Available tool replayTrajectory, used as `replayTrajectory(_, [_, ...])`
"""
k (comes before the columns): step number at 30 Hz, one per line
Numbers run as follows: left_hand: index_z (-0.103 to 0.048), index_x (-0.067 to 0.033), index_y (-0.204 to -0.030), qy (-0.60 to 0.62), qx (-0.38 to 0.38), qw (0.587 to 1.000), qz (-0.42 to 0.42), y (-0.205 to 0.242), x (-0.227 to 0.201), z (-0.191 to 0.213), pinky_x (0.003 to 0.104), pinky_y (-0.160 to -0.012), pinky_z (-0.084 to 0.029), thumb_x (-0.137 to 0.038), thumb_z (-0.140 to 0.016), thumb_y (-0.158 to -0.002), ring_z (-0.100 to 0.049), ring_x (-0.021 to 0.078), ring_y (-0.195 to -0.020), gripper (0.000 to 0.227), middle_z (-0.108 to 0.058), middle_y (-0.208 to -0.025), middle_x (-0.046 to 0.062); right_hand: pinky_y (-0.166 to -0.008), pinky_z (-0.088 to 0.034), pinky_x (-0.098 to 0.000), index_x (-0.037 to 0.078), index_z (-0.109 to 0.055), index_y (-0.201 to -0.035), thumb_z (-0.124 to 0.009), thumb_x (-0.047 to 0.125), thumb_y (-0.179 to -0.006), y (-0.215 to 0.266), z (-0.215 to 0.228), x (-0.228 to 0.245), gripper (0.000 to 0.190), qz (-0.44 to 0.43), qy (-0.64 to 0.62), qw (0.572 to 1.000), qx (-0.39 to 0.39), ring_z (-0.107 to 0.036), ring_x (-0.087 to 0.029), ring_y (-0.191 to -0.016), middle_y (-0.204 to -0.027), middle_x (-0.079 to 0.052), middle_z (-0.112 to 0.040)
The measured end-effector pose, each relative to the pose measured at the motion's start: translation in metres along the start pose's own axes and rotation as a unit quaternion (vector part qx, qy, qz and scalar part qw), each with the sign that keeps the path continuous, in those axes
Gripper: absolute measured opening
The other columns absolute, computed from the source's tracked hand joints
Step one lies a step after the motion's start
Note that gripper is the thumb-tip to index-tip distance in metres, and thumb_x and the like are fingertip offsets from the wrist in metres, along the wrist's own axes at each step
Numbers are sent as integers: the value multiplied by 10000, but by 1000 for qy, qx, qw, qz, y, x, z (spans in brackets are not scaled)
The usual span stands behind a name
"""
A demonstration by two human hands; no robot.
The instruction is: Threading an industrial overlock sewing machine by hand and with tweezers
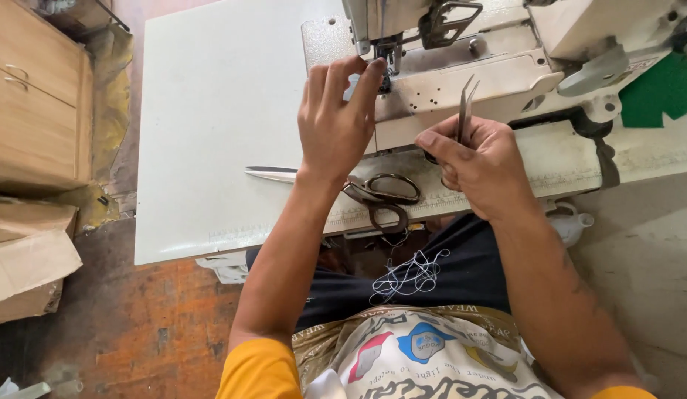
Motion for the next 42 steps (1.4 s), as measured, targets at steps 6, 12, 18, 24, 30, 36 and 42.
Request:
replayTrajectory(6, [-721,-157,-1081,8,-12,1000,8,0,-1,-11,335,-596,-605,-76,-795,-1053,-562,224,-878,113,-640,-1057,20,-410,-284,-241,72,-693,-924,-851,160,-956,-4,1,-2,183,11,-31,999,28,-393,-70,-435,-563,19,-456])
replayTrajectory(12, [-702,-122,-1116,17,25,999,-25,9,3,-11,340,-638,-633,-74,-776,-1065,-562,232,-961,101,-628,-1084,42,-411,-285,-226,81,-681,-909,-868,170,-938,-3,6,-2,210,-3,-36,999,8,-373,-51,-449,-593,38,-435])
replayTrajectory(18, [-747,-122,-1234,-11,-12,998,-56,-5,-5,8,359,-707,-651,-22,-765,-1095,-591,235,-892,172,-645,-1162,38,-406,-271,-235,63,-686,-924,-853,159,-951,-3,4,-6,194,6,-34,999,23,-362,-62,-438,-573,24,-446])
replayTrajectory(24, [-730,-109,-1064,-4,-16,998,-65,-5,-4,1,351,-691,-637,-68,-818,-1047,-573,227,-888,99,-645,-1082,29,-401,-269,-238,58,-670,-898,-835,150,-960,-4,3,-10,199,11,-39,999,25,-369,-72,-427,-550,11,-438])
replayTrajectory(30, [-696,-101,-1155,20,16,997,-72,11,5,-13,345,-680,-692,-157,-783,-1088,-585,208,-968,124,-644,-1135,39,-402,-276,-221,68,-684,-876,-838,123,-954,-4,5,-10,181,0,-44,999,11,-379,-57,-440,-564,22,-450])
replayTrajectory(36, [-705,-134,-1023,144,52,979,-134,25,-7,0,338,-740,-579,-191,-571,-1063,-646,250,-847,151,-666,-1002,51,-360,-343,-225,-64,-719,-1006,-756,61,-1052,-11,11,-8,138,118,10,993,-1,-417,-39,-403,-536,-43,-427])
replayTrajectory(42, [-766,-140,-1258,38,103,992,-63,43,59,17,360,-759,-617,-135,-678,-1022,-694,243,-824,251,-690,-941,35,-391,-360,-219,-74,-739,-1007,-754,21,-1036,-12,13,-22,101,127,13,992,-10,-436,-54,-419,-540,-67,-472])
Point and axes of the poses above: each hand's wrist, its own y-axis away from the middle knuckle, its own z-axis out of the back of the hand, x = y × z, the point moved 6 cm from there along -y, towards the middle knuckle
